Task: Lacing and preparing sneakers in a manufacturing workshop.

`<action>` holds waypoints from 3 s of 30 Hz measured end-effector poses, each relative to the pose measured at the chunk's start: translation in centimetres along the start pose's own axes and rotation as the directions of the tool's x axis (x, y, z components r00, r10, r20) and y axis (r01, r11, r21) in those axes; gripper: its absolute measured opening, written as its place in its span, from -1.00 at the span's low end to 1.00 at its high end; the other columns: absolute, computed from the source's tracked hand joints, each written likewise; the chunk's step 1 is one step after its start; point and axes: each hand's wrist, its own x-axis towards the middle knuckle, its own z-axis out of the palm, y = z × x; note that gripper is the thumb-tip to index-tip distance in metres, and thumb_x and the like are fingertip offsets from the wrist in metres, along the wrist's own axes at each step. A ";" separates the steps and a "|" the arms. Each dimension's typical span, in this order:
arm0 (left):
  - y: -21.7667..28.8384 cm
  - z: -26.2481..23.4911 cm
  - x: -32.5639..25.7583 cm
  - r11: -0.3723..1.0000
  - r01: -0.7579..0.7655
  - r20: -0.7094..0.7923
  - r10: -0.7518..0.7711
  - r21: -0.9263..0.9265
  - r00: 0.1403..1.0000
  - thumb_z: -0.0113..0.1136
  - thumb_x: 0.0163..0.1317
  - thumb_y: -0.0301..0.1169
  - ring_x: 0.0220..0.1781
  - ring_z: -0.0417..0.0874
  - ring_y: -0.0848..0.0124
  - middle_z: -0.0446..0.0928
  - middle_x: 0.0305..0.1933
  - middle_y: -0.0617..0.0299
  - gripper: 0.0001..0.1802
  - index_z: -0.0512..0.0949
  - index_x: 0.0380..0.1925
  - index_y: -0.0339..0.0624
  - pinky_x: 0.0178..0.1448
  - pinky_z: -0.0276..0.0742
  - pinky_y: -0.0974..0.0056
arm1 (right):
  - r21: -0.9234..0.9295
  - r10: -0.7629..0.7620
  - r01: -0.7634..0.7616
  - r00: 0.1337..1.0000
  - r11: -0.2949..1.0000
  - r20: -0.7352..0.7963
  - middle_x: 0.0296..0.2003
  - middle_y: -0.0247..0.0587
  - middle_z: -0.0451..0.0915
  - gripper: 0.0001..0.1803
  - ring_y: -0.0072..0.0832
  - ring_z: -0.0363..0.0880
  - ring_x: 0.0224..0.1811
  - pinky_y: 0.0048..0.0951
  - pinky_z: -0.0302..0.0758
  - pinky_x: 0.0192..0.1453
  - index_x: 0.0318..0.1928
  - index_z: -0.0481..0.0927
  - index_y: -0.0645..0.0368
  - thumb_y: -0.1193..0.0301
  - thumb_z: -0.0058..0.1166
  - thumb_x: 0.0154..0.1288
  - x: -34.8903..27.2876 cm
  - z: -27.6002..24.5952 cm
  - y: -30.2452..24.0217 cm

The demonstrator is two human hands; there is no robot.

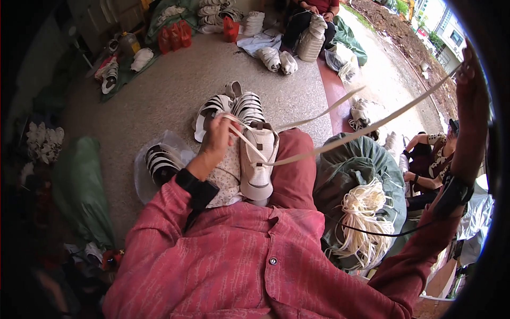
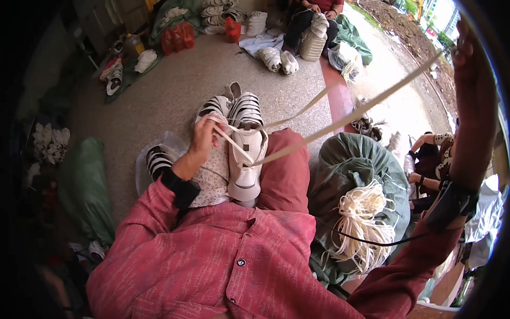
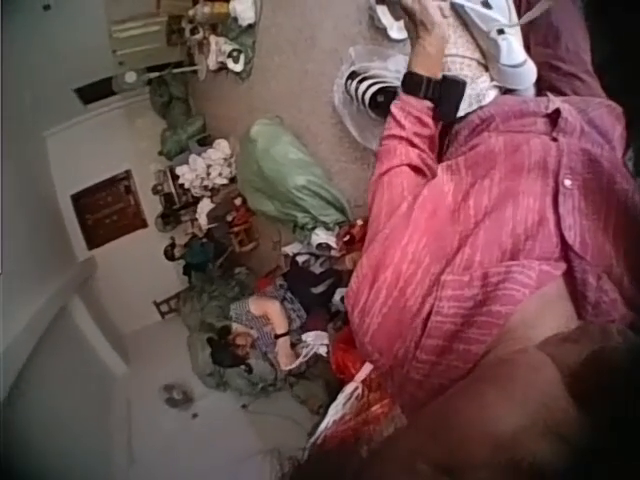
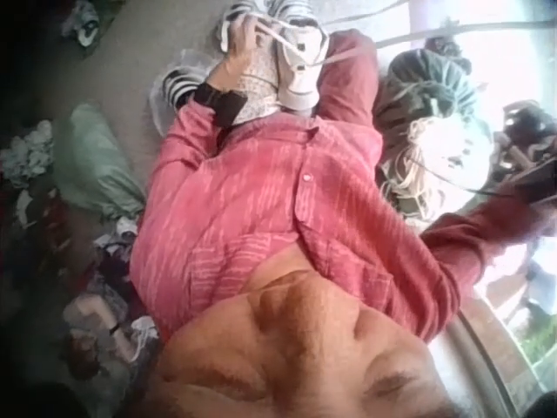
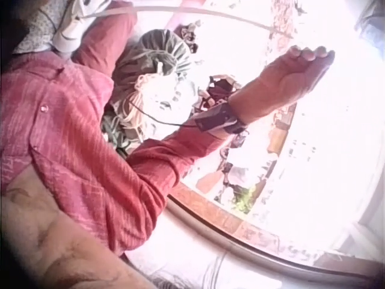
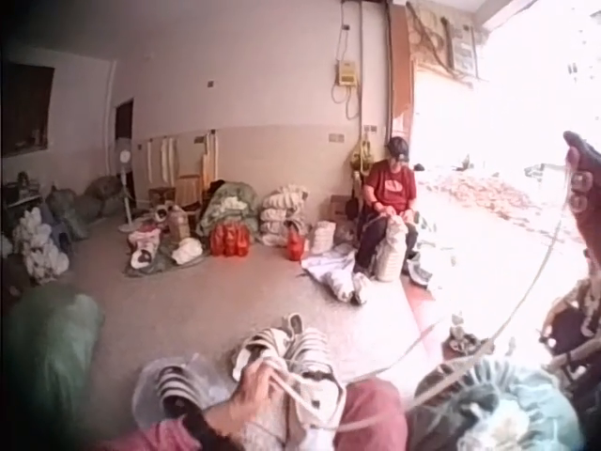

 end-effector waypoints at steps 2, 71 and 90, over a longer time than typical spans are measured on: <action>0.9 -4.1 0.1 0.989 0.078 -0.129 -0.094 -0.123 0.987 -0.10 0.38 -0.23 -0.50 0.54 0.49 0.58 -0.42 0.22 -0.74 0.50 -0.26 -0.14 -0.55 0.40 0.40 | 0.128 0.043 -0.002 0.946 0.992 -0.323 -0.14 -0.16 0.51 -0.65 -0.56 0.45 -0.30 -0.67 0.45 -0.26 0.14 0.34 0.36 0.44 -0.10 0.43 -5.7 -4.5 4.1; -2.5 5.0 -1.0 0.668 -0.614 0.749 0.125 0.421 0.650 0.20 -0.01 -0.48 -0.09 0.49 0.20 0.47 -0.33 0.16 -0.91 0.64 -0.47 -0.17 0.05 0.40 0.21 | -0.866 0.612 -0.035 0.722 0.499 0.323 -0.43 -0.18 0.59 -0.65 -0.16 0.61 -0.31 -0.15 0.46 -0.30 -0.34 0.49 0.10 0.27 0.32 -0.13 -15.0 23.0 31.5; 0.5 1.0 3.0 0.514 -0.713 0.597 0.407 0.476 0.692 0.24 0.10 -0.43 -0.31 0.56 0.29 0.49 -0.41 0.18 -0.92 0.58 -0.45 -0.20 -0.19 0.47 0.27 | -0.790 0.609 -0.206 0.753 0.577 0.249 -0.42 -0.10 0.58 -0.62 -0.06 0.57 -0.35 -0.07 0.39 -0.37 -0.34 0.47 0.12 0.03 0.05 0.25 -15.2 22.7 30.6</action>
